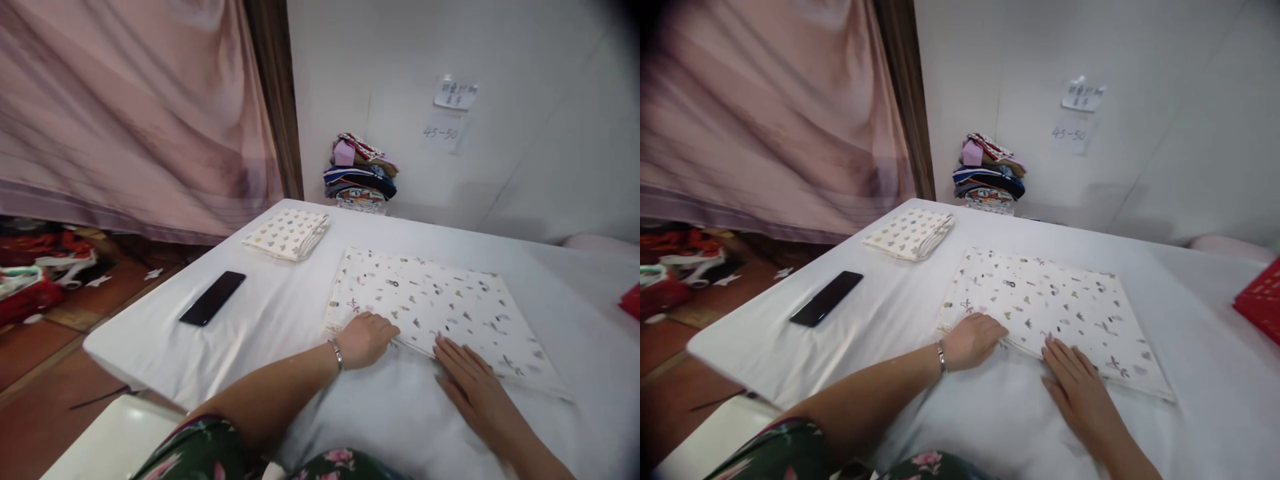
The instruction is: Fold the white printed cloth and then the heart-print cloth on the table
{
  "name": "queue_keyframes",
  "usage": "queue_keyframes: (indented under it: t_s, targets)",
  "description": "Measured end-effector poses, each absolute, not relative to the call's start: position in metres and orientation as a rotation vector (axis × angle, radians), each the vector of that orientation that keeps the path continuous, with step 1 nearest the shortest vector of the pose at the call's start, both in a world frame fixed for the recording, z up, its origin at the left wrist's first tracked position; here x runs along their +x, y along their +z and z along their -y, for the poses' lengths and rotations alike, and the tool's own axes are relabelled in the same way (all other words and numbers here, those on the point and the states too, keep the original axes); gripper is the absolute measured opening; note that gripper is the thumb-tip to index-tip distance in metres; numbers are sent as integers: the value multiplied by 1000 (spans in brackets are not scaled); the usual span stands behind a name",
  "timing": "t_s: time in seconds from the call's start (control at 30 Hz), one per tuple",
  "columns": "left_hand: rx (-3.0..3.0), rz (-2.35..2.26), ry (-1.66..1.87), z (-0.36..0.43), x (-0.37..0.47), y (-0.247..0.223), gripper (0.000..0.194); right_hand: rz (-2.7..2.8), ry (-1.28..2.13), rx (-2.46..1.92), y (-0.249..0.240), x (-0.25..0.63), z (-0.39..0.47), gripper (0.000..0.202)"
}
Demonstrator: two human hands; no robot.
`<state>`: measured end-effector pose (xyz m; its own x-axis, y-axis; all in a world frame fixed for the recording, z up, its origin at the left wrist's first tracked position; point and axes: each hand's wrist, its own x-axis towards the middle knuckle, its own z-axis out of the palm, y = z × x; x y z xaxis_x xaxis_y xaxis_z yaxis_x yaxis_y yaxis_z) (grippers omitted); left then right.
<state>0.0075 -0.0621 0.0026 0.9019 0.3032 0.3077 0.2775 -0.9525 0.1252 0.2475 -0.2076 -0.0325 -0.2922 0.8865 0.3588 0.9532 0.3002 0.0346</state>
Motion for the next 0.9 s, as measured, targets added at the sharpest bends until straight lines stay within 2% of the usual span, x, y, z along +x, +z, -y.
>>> queue_keyframes:
  t_s: [0.1, 0.43, 0.53, 0.7, 0.9]
  targets:
    - [3000, -448, 523, 64, 6, 6, 35, 2306, -384, -1655, -37, 250, 208, 67]
    - [3027, -657, 461, 66, 3, 10, 21, 2317, -456, -1585, -22, 248, 185, 69]
    - [3039, -706, 438, 65, -3, 12, 19, 2404, -465, -1576, -25, 234, 168, 76]
    - [3005, -870, 427, 54, -38, 17, 22, 2450, -421, -1539, -44, 218, 162, 83]
    - [2879, -1016, 499, 47, -69, 11, 31, 2435, -286, -1545, -37, 224, 159, 83]
